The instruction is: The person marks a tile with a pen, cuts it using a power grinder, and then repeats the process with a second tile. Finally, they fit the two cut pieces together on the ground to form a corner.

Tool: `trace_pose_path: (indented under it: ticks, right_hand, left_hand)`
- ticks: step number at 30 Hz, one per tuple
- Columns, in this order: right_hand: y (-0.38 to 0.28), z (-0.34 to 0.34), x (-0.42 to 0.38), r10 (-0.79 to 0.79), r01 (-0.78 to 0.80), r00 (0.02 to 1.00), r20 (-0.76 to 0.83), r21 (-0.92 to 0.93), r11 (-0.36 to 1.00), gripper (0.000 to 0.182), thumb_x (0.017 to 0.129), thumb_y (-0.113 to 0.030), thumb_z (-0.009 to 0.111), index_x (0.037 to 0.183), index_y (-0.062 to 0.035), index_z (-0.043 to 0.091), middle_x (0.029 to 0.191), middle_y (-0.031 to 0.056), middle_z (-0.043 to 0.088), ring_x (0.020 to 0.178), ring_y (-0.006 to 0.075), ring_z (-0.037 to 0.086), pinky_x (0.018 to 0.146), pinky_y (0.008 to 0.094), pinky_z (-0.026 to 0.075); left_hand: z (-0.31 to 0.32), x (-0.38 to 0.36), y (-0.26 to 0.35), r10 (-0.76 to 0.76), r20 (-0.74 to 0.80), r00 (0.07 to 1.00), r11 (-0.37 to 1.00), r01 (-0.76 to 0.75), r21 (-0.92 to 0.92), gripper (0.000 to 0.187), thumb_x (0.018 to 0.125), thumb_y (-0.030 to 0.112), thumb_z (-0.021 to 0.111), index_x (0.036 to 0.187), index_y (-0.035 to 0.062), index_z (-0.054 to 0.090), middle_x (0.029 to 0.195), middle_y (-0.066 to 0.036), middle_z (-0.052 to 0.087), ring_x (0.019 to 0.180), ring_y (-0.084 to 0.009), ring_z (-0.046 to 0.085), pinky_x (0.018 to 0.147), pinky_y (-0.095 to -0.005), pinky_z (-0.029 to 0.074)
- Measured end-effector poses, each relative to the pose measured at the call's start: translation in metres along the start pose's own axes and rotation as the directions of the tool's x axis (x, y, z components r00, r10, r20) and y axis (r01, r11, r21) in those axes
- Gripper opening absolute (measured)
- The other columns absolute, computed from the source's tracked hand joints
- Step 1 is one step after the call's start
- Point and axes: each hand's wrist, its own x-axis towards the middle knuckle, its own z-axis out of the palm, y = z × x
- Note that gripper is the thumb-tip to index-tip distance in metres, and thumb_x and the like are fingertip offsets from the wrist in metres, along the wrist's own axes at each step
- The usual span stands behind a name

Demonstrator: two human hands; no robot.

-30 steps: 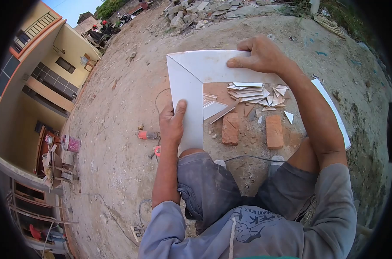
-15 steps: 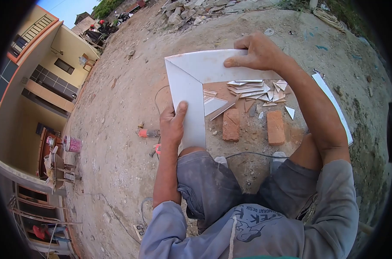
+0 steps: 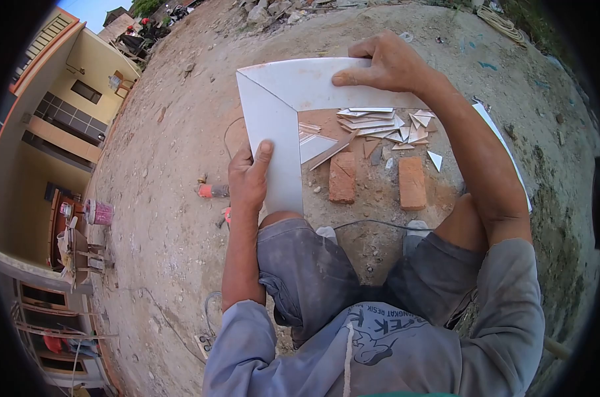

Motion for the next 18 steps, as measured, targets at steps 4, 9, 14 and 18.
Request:
trace_pose_path:
  ticks: [4, 9, 14, 18]
  right_hand:
    - [-0.0023, -0.0035, 0.001, 0.035, -0.033, 0.998, 0.044, -0.041, 0.999, 0.057, 0.071, -0.058, 0.079, 0.071, -0.001, 0.073, 0.054, 0.0063, 0.058, 0.049, 0.016, 0.051, 0.047, 0.0325, 0.038]
    - [-0.0009, -0.0016, 0.0012, 0.064, -0.061, 0.997, 0.051, -0.059, 0.996, 0.056, 0.071, -0.058, 0.08, 0.074, -0.0022, 0.074, 0.056, 0.0064, 0.061, 0.049, 0.0158, 0.054, 0.047, 0.0312, 0.038]
    - [-0.0029, -0.0027, 0.0004, 0.036, -0.035, 0.999, 0.028, -0.05, 0.998, 0.056, 0.071, -0.058, 0.08, 0.076, -0.0026, 0.075, 0.058, 0.0069, 0.063, 0.05, 0.0157, 0.055, 0.046, 0.0311, 0.039]
    - [-0.0035, -0.0033, 0.0005, 0.063, -0.06, 0.995, 0.071, -0.052, 0.997, 0.057, 0.071, -0.059, 0.079, 0.077, -0.0019, 0.076, 0.058, 0.0074, 0.063, 0.05, 0.0159, 0.055, 0.047, 0.0314, 0.039]
  left_hand:
    - [-0.0039, 0.0004, 0.0002, -0.075, 0.016, 0.997, 0.996, 0.075, 0.044, 0.043, 0.097, 0.034, 0.064, 0.12, -0.0026, 0.064, 0.102, -0.005, 0.068, 0.087, -0.0095, 0.061, 0.077, -0.0239, 0.048]
    - [0.0019, -0.0008, 0.0021, -0.03, -0.012, 0.999, 0.999, 0.03, 0.014, 0.044, 0.096, 0.036, 0.065, 0.112, -0.0038, 0.066, 0.095, -0.005, 0.069, 0.083, -0.0092, 0.06, 0.073, -0.0244, 0.047]
    - [0.0026, -0.0018, 0.0052, -0.037, -0.009, 0.999, 0.999, 0.037, 0.01, 0.043, 0.096, 0.037, 0.065, 0.112, -0.0036, 0.066, 0.093, -0.006, 0.069, 0.082, -0.009, 0.06, 0.071, -0.0241, 0.047]
    - [0.0011, -0.0021, 0.0039, -0.047, -0.015, 0.999, 0.999, 0.047, 0.018, 0.043, 0.096, 0.037, 0.065, 0.112, -0.0031, 0.066, 0.092, -0.005, 0.068, 0.081, -0.0085, 0.059, 0.07, -0.0242, 0.047]
